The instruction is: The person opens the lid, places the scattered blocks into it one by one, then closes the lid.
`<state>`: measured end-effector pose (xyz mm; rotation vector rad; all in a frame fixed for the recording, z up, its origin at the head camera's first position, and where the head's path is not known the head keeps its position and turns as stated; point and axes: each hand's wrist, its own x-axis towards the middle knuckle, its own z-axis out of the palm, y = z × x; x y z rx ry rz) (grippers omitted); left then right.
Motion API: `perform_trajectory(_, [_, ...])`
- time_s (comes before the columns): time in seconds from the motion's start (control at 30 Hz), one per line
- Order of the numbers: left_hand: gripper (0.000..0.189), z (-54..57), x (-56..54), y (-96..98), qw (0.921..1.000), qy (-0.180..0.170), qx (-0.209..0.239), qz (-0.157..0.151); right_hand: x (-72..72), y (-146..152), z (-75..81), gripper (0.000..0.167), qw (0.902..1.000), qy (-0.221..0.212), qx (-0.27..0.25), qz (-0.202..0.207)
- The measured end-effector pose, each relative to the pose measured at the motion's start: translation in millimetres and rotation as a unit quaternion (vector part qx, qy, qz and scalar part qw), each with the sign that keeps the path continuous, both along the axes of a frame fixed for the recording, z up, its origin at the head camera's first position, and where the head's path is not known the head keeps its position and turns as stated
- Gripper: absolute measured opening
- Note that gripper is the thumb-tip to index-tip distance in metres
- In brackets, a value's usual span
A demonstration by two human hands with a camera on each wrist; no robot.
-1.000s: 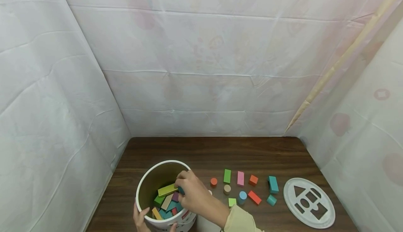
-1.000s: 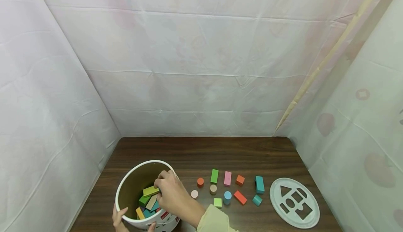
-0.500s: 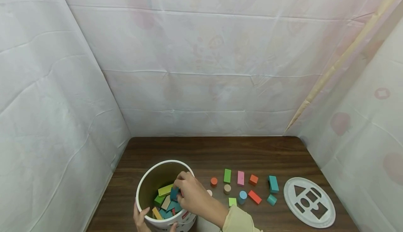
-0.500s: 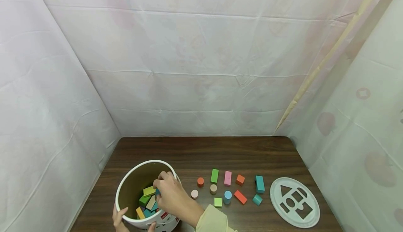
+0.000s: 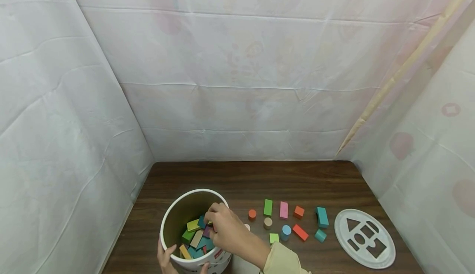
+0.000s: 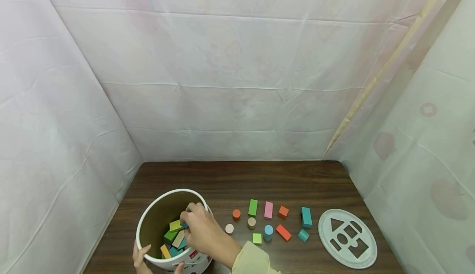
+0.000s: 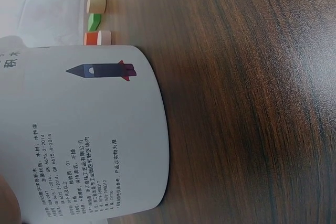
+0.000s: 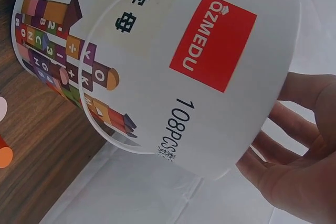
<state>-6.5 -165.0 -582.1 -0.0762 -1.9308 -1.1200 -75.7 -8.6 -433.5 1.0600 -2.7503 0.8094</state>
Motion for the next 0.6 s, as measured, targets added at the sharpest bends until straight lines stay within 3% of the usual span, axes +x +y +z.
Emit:
perform_trajectory(0.33, [0.107, 1.8, 2.3, 1.2, 0.9995, -0.027, -0.004, 0.015, 1.8, 8, 10.0, 0.016, 0.9997, -0.005, -0.02, -0.016])
perform_trajectory(0.6, [0.109, 1.6, 2.2, 0.8, 0.9996, -0.024, -0.004, 0.012, -1.2, 17, 15.3, 0.02, 0.999, -0.016, -0.028, -0.032])
